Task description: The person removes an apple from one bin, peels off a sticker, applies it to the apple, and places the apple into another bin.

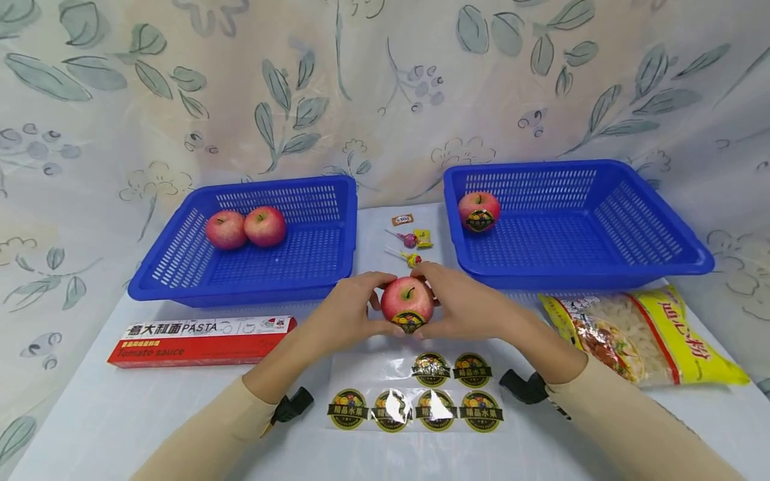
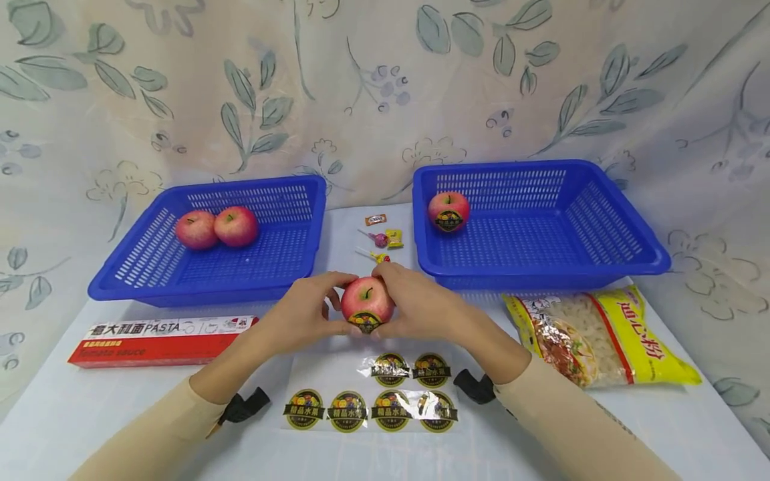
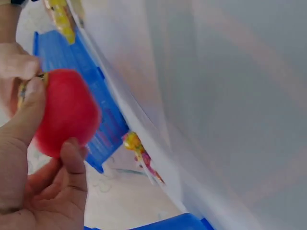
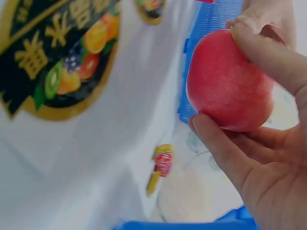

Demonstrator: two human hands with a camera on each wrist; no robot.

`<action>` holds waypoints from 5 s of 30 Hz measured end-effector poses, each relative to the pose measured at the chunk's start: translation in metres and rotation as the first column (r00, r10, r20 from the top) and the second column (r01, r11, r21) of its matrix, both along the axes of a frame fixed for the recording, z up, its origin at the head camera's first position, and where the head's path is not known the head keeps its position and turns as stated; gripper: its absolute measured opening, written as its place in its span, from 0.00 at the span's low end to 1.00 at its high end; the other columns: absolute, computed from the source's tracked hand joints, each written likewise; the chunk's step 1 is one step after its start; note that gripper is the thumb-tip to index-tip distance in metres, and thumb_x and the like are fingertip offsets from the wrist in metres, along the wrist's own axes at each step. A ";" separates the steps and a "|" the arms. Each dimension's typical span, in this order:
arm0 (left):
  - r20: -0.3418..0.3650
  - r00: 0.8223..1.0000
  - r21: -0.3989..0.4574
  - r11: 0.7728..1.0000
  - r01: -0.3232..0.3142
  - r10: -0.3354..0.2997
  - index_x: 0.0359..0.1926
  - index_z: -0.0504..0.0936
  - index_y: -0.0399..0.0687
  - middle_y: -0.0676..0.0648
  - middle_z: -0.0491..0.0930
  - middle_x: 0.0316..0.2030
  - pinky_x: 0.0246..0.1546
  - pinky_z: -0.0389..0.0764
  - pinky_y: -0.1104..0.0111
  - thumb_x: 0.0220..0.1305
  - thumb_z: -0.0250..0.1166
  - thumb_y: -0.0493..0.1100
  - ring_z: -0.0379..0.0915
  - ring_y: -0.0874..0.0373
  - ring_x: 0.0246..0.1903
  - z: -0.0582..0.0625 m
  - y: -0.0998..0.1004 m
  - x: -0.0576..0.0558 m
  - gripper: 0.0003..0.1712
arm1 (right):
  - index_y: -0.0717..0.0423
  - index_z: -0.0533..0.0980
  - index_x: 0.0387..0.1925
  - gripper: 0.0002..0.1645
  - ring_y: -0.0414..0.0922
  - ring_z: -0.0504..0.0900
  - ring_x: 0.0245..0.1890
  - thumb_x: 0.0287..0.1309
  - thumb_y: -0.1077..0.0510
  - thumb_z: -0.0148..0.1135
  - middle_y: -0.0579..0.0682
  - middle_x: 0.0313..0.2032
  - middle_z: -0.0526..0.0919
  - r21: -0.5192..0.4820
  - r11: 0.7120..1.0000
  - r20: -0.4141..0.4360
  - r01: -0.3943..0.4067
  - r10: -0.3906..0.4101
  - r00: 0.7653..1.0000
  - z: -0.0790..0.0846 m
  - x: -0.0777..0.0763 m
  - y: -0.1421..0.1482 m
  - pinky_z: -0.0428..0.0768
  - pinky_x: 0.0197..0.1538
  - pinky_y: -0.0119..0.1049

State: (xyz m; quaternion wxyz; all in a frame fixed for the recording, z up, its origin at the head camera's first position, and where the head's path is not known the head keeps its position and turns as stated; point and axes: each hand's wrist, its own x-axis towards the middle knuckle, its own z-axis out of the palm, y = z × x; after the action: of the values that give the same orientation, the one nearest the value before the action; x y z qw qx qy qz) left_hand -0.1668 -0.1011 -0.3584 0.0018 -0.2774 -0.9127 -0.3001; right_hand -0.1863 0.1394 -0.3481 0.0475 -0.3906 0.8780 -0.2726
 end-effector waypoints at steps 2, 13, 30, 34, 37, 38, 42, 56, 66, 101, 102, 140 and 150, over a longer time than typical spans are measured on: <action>-0.016 0.999 0.048 0.998 0.036 -0.035 0.66 0.76 0.46 0.51 0.82 0.53 0.32 0.80 0.72 0.50 0.83 0.52 0.76 0.63 0.38 0.003 0.000 0.001 0.44 | 0.61 0.65 0.66 0.49 0.45 0.83 0.51 0.50 0.49 0.82 0.51 0.54 0.80 -0.018 1.000 0.041 0.008 -0.007 0.999 0.009 0.007 0.006 0.85 0.51 0.40; -0.073 0.988 0.010 0.990 0.138 -0.137 0.68 0.75 0.44 0.47 0.80 0.62 0.44 0.80 0.66 0.65 0.73 0.49 0.80 0.57 0.43 0.007 0.012 -0.018 0.34 | 0.51 0.68 0.62 0.46 0.42 0.83 0.51 0.46 0.45 0.84 0.43 0.53 0.80 -0.004 0.998 0.112 0.056 -0.055 0.992 0.053 0.022 0.053 0.85 0.50 0.35; 0.074 0.992 0.135 0.987 0.092 -0.102 0.82 0.50 0.45 0.42 0.73 0.68 0.48 0.81 0.66 0.78 0.54 0.60 0.79 0.59 0.47 0.004 0.082 -0.055 0.44 | 0.49 0.64 0.70 0.51 0.54 0.81 0.58 0.49 0.51 0.83 0.50 0.62 0.75 0.035 0.987 0.121 0.160 -0.163 0.979 0.104 -0.051 0.115 0.86 0.53 0.44; 0.030 0.997 0.122 0.990 0.064 -0.068 0.80 0.58 0.47 0.47 0.75 0.65 0.43 0.77 0.70 0.78 0.53 0.62 0.76 0.58 0.45 0.003 0.089 -0.056 0.40 | 0.50 0.62 0.72 0.50 0.55 0.79 0.60 0.53 0.54 0.81 0.53 0.63 0.73 0.048 0.985 0.156 0.168 -0.174 0.972 0.108 -0.081 0.130 0.84 0.56 0.39; -0.002 0.999 0.107 0.994 0.037 -0.037 0.77 0.64 0.47 0.47 0.77 0.63 0.39 0.77 0.70 0.77 0.55 0.62 0.77 0.55 0.45 0.006 0.091 -0.056 0.38 | 0.52 0.61 0.73 0.49 0.59 0.77 0.62 0.55 0.56 0.79 0.56 0.64 0.71 0.046 0.985 0.177 0.165 -0.171 0.969 0.109 -0.104 0.137 0.83 0.58 0.37; -0.012 1.000 0.100 0.995 0.028 -0.027 0.77 0.65 0.47 0.47 0.78 0.62 0.39 0.77 0.69 0.76 0.55 0.62 0.77 0.54 0.45 0.007 0.091 -0.056 0.38 | 0.53 0.61 0.73 0.49 0.61 0.76 0.63 0.56 0.55 0.78 0.58 0.65 0.71 0.051 0.984 0.186 0.170 -0.177 0.966 0.109 -0.112 0.138 0.82 0.59 0.39; -0.003 1.000 0.051 0.999 0.000 0.000 0.77 0.65 0.48 0.46 0.79 0.60 0.35 0.77 0.68 0.75 0.57 0.63 0.78 0.54 0.44 0.010 0.093 -0.055 0.39 | 0.53 0.58 0.74 0.50 0.69 0.72 0.66 0.58 0.54 0.77 0.63 0.70 0.67 0.110 0.971 0.225 0.212 -0.232 0.946 0.103 -0.140 0.147 0.75 0.65 0.60; -0.014 1.000 0.064 0.998 -0.026 0.027 0.76 0.67 0.51 0.49 0.81 0.55 0.31 0.78 0.69 0.74 0.57 0.65 0.78 0.54 0.41 0.006 0.094 -0.057 0.39 | 0.54 0.50 0.79 0.59 0.72 0.69 0.64 0.57 0.52 0.77 0.74 0.70 0.58 0.247 0.907 0.292 0.341 -0.405 0.866 0.061 -0.185 0.178 0.67 0.64 0.71; -0.024 0.999 0.049 0.998 -0.032 0.033 0.76 0.67 0.51 0.50 0.82 0.55 0.30 0.78 0.70 0.74 0.57 0.65 0.76 0.59 0.39 0.007 0.094 -0.056 0.39 | 0.57 0.53 0.77 0.56 0.75 0.62 0.65 0.56 0.53 0.78 0.77 0.67 0.61 0.362 0.872 0.288 0.329 -0.440 0.851 0.034 -0.195 0.177 0.59 0.66 0.77; -0.016 0.993 -0.044 0.992 -0.118 0.117 0.59 0.81 0.48 0.48 0.82 0.53 0.57 0.77 0.54 0.73 0.64 0.52 0.76 0.53 0.53 0.091 -0.070 -0.108 0.20 | 0.47 0.61 0.76 0.41 0.54 0.77 0.66 0.69 0.41 0.63 0.55 0.68 0.74 0.169 0.981 0.156 0.092 -0.119 0.981 0.093 -0.122 0.013 0.75 0.66 0.56; -0.007 0.992 -0.048 0.990 -0.130 0.130 0.60 0.81 0.48 0.48 0.82 0.54 0.59 0.77 0.53 0.73 0.64 0.53 0.76 0.52 0.55 0.093 -0.077 -0.109 0.21 | 0.48 0.61 0.76 0.40 0.53 0.78 0.65 0.69 0.42 0.63 0.54 0.67 0.75 0.158 0.984 0.145 0.078 -0.102 0.984 0.090 -0.120 0.008 0.76 0.66 0.55; 0.332 0.769 -0.476 0.801 -0.364 0.547 0.78 0.54 0.43 0.25 0.60 0.66 0.60 0.60 0.24 0.60 0.74 0.56 0.55 0.24 0.62 0.072 -0.178 -0.147 0.55 | 0.51 0.54 0.78 0.50 0.43 0.85 0.37 0.64 0.47 0.71 0.48 0.41 0.87 -0.228 0.961 0.303 0.155 -0.081 0.950 0.015 -0.075 -0.094 0.84 0.43 0.36; 0.117 0.920 -0.492 0.827 -0.273 0.373 0.72 0.57 0.32 0.22 0.64 0.62 0.63 0.62 0.31 0.61 0.73 0.55 0.59 0.25 0.61 0.102 -0.185 -0.146 0.51 | 0.51 0.55 0.77 0.46 0.41 0.86 0.42 0.68 0.44 0.67 0.46 0.43 0.86 -0.125 0.980 0.222 0.156 -0.126 0.967 0.019 -0.068 -0.099 0.84 0.49 0.38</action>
State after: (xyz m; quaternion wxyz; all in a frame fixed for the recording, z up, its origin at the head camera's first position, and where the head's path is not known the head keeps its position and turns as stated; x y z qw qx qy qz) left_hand -0.3128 -0.2864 -0.2567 -0.1093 -0.0775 -0.9864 -0.0948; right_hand -0.2545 0.0406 -0.3289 0.0938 -0.2981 0.8719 -0.3769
